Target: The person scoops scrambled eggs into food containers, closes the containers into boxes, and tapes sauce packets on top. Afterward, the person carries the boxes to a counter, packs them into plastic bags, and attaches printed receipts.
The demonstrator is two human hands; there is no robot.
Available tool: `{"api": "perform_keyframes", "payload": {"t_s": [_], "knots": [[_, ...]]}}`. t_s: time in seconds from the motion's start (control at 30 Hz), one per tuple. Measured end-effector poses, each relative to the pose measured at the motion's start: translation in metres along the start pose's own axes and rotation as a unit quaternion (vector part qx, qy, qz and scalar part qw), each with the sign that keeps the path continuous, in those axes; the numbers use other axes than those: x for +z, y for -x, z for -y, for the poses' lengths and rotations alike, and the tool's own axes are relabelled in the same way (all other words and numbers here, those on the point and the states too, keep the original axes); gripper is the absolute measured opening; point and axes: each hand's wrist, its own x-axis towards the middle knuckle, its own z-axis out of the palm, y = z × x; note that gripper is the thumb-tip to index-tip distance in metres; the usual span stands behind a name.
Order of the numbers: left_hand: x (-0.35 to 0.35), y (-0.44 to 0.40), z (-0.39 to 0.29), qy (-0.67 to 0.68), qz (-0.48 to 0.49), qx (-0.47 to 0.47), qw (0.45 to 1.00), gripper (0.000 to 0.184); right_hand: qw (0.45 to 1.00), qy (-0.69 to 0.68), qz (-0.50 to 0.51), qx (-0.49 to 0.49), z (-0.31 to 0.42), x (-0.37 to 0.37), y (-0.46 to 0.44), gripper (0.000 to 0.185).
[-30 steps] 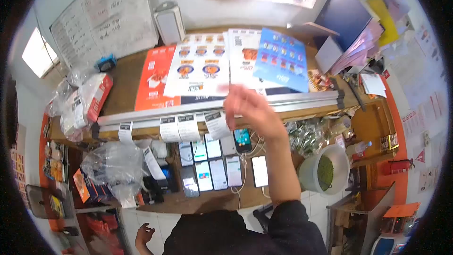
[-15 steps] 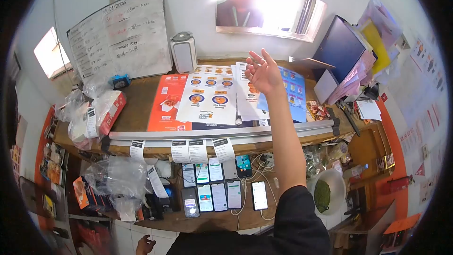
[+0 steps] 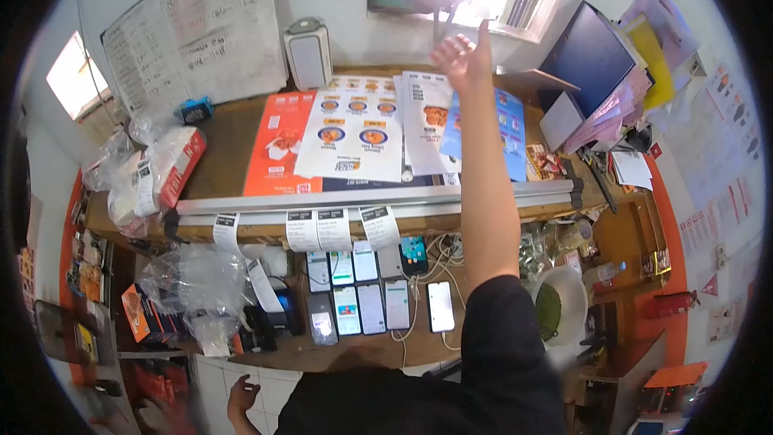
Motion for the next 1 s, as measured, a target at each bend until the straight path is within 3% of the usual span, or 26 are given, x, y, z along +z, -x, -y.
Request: {"api": "perform_keyframes", "payload": {"t_s": [0.07, 0.13, 0.2, 0.23, 0.3, 0.43, 0.53, 0.63, 0.7, 0.73, 0.77, 0.8, 0.83, 0.9, 0.93, 0.97, 1.0], "knots": [[-0.001, 0.003, -0.005, 0.009, 0.003, 0.000, 1.000, 0.064, 0.998, 0.032, -0.049, -0.020, 0.017, -0.002, -0.020, 0.116], [-0.002, 0.012, -0.008, 0.021, -0.018, 0.001, 1.000, 0.062, 0.991, 0.080, -0.095, 0.042, 0.029, -0.008, -0.035, 0.095], [0.003, 0.013, -0.005, 0.009, -0.010, -0.015, 1.000, 0.062, 0.989, 0.130, -0.060, -0.037, 0.017, -0.039, -0.070, 0.060], [0.006, 0.014, -0.001, -0.043, -0.027, 0.012, 0.999, 0.065, 0.985, 0.150, -0.063, -0.055, 0.012, -0.045, -0.073, 0.058], [0.000, 0.019, -0.015, -0.044, 0.004, -0.019, 0.999, 0.071, 0.971, 0.213, -0.062, -0.083, -0.008, -0.051, -0.051, 0.053], [-0.030, 0.040, -0.061, 0.087, -0.019, 0.071, 0.994, 0.060, 0.896, 0.395, -0.024, -0.201, -0.048, -0.012, 0.060, 0.045], [-0.089, 0.067, -0.161, 0.194, -0.054, 0.184, 0.962, 0.055, 0.817, 0.516, 0.093, -0.239, -0.071, 0.047, 0.207, 0.038], [-0.114, 0.080, -0.221, 0.334, -0.071, 0.334, 0.879, 0.066, 0.719, 0.584, 0.372, -0.058, -0.117, 0.092, 0.349, 0.032], [-0.113, 0.078, -0.249, 0.408, -0.031, 0.398, 0.821, 0.074, 0.602, 0.575, 0.548, 0.086, -0.171, 0.104, 0.408, 0.028], [-0.111, 0.069, -0.247, 0.416, 0.046, 0.385, 0.823, 0.072, 0.567, 0.560, 0.585, 0.151, -0.204, 0.099, 0.430, 0.027], [-0.107, 0.058, -0.239, 0.420, 0.121, 0.370, 0.820, 0.070, 0.605, 0.518, 0.577, 0.180, -0.247, 0.072, 0.454, 0.027], [-0.099, 0.045, -0.218, 0.377, 0.141, 0.351, 0.846, 0.065, 0.573, 0.485, 0.592, 0.293, -0.260, 0.086, 0.460, 0.030], [-0.099, 0.043, -0.203, 0.404, 0.132, 0.328, 0.843, 0.058, 0.585, 0.477, 0.569, 0.327, -0.273, 0.085, 0.471, 0.032], [-0.096, 0.050, -0.180, 0.524, 0.095, 0.301, 0.791, 0.046, 0.603, 0.476, 0.535, 0.351, -0.283, 0.089, 0.483, 0.038], [-0.097, 0.051, -0.171, 0.587, 0.145, 0.284, 0.744, 0.043, 0.570, 0.502, 0.529, 0.379, -0.296, 0.080, 0.492, 0.044], [-0.094, 0.050, -0.162, 0.588, 0.155, 0.282, 0.742, 0.043, 0.571, 0.505, 0.520, 0.385, -0.309, 0.073, 0.503, 0.044], [-0.088, 0.049, -0.151, 0.551, 0.124, 0.281, 0.776, 0.044, 0.563, 0.500, 0.554, 0.355, -0.322, 0.069, 0.514, 0.043]]}}
